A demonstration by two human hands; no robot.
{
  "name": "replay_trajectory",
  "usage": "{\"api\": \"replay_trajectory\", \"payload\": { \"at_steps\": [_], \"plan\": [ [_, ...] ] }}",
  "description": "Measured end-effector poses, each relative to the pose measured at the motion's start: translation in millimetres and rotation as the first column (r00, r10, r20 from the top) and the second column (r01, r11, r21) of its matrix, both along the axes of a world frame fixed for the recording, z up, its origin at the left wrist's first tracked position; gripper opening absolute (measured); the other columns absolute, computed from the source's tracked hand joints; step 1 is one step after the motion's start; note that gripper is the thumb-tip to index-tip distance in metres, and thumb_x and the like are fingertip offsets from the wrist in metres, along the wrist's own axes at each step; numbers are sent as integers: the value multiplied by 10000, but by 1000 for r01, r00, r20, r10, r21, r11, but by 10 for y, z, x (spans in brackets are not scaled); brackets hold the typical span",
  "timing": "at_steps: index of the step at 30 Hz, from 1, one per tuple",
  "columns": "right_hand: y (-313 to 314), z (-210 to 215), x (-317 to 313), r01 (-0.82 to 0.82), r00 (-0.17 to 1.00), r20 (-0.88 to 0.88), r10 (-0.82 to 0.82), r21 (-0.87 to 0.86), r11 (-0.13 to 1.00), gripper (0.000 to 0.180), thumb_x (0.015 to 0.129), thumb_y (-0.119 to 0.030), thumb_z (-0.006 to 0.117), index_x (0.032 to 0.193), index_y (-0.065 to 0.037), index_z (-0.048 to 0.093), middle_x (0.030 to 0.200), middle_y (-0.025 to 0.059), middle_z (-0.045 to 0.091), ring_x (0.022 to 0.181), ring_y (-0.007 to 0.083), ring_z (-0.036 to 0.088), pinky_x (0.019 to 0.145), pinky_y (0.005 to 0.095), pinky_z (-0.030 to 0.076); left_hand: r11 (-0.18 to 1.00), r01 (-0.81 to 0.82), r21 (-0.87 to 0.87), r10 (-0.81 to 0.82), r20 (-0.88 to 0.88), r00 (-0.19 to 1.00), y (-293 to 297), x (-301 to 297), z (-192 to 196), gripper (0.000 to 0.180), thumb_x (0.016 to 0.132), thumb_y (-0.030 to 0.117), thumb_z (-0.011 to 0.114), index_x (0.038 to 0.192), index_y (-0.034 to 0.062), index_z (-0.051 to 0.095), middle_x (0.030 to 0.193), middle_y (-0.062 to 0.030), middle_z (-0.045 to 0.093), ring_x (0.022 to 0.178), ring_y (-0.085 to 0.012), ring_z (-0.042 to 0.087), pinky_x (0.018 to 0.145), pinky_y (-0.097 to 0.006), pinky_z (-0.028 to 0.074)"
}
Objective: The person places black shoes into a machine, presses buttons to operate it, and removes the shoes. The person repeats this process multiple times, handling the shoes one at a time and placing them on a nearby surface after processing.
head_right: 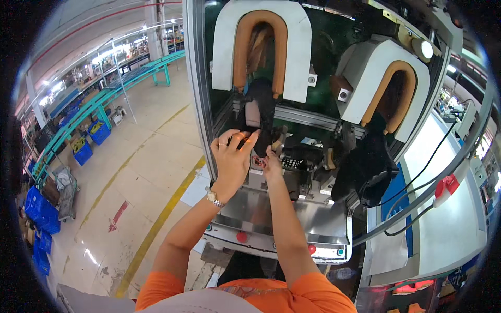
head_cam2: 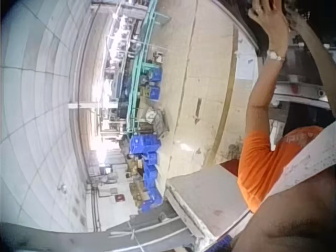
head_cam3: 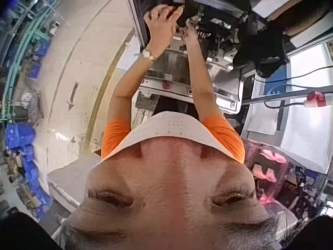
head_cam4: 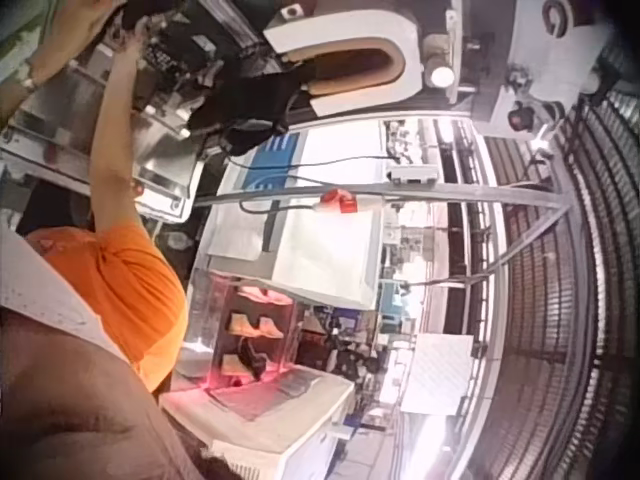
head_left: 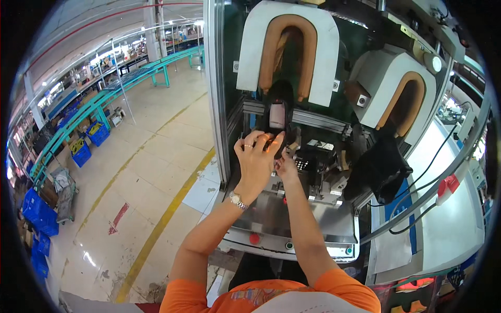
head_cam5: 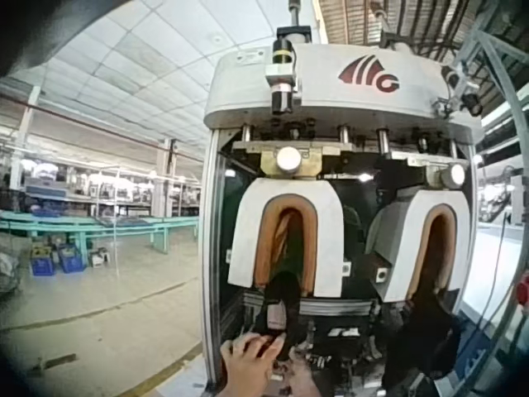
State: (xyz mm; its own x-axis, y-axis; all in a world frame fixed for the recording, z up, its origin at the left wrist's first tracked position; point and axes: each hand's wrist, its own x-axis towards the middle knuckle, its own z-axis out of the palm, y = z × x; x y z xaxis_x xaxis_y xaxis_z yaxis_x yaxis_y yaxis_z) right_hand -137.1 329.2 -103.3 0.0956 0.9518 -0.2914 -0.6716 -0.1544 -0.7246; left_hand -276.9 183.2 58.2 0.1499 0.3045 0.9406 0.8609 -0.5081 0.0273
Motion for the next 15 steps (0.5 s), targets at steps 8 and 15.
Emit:
{"api": "replay_trajectory", "payload": {
  "at_steps": [8,15],
  "plan": [
    [119,-321,-11,0,1000,-18,2,86,996,215,785,-383,673,826,-183,607,628,-65,511,527,63,400,457,209,267,1000,11,29,-11,6,1000,58,-12,-3,304,738,104,563,1016,186,655,944,-5,563,978,-193,483,768,-396,310],
    [-114,0,-143,-12,1000,4,12,24,1000,244,793,-402,655,865,-172,615,698,-61,557,581,59,445,476,208,286,1000,-14,1,14,21,1000,18,6,-17,294,737,95,568,1008,169,657,960,-16,562,1003,-204,475,800,-399,308]
  ]
}}
